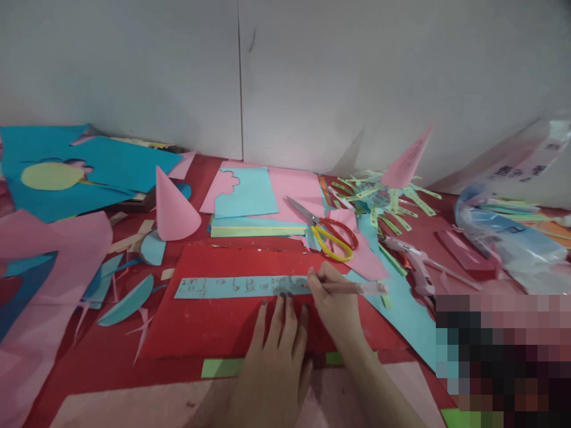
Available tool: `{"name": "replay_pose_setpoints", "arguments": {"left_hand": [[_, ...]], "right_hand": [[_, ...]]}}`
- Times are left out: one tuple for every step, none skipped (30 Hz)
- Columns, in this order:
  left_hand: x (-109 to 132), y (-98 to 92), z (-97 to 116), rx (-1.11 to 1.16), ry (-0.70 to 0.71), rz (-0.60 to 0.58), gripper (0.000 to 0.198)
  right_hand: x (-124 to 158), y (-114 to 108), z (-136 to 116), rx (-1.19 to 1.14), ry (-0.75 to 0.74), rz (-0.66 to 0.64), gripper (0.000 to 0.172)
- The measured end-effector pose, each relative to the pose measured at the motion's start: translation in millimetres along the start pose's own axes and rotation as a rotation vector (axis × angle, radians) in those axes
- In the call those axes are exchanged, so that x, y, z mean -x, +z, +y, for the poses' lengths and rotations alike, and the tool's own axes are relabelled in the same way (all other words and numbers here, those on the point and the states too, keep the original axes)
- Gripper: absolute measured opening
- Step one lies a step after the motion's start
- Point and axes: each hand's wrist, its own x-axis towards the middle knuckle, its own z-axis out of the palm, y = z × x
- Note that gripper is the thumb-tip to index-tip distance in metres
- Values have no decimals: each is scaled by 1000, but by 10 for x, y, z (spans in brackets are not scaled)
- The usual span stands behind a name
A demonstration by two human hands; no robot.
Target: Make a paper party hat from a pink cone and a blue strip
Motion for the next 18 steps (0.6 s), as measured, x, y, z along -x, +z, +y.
{"name": "replay_pose_setpoints", "arguments": {"left_hand": [[1, -3, -3, 2, 1, -5, 43], [3, -6, -7, 4, 3, -10, 43], [5, -8, -10, 6, 2, -18, 42], [6, -10, -12, 9, 1, -26, 42], [7, -10, -14, 13, 1, -32, 42], [7, -10, -14, 16, 1, -34, 43], [7, -8, -14, 17, 0, -30, 43], [6, -6, -12, 17, 1, -27, 43], [4, -4, -9, 16, 2, -22, 43], [2, -1, -6, 11, -1, -15, 44], [-1, 1, -2, 5, -5, -8, 44], [-4, 2, 2, 0, -8, -3, 44], [-6, 3, 6, -3, -8, 0, 44], [-7, 2, 8, -5, -8, 2, 44], [-7, 2, 10, -5, -8, 3, 44], [-6, 0, 11, -2, -7, 1, 44], [-4, -1, 10, 2, -7, -3, 44], [-1, -2, 10, 6, -9, -7, 43]], "right_hand": [[-2, 2, -2, 11, -9, 2, 31], [-3, 4, -4, 20, -14, 6, 31], [-4, 7, -5, 22, -14, 11, 31], [-5, 8, -6, 17, -11, 13, 31], [-6, 9, -5, 9, -8, 10, 31], [-7, 8, -3, 0, -5, 2, 31], [-8, 7, -1, -10, -1, -6, 32], [-9, 5, 2, -19, 2, -10, 31], [-10, 3, 6, -23, 3, -4, 31], [-11, 2, 9, -21, 0, 7, 31], [-12, 2, 12, -15, -8, 17, 30], [-12, 2, 14, -5, -19, 23, 30], [-12, 3, 15, 5, -32, 23, 29], [-13, 3, 15, 11, -42, 21, 29], [-13, 3, 13, 13, -49, 19, 28], [-13, 1, 10, 12, -49, 20, 28], [-13, -2, 5, 10, -45, 25, 29], [-13, -6, -1, 7, -39, 29, 29]]}}
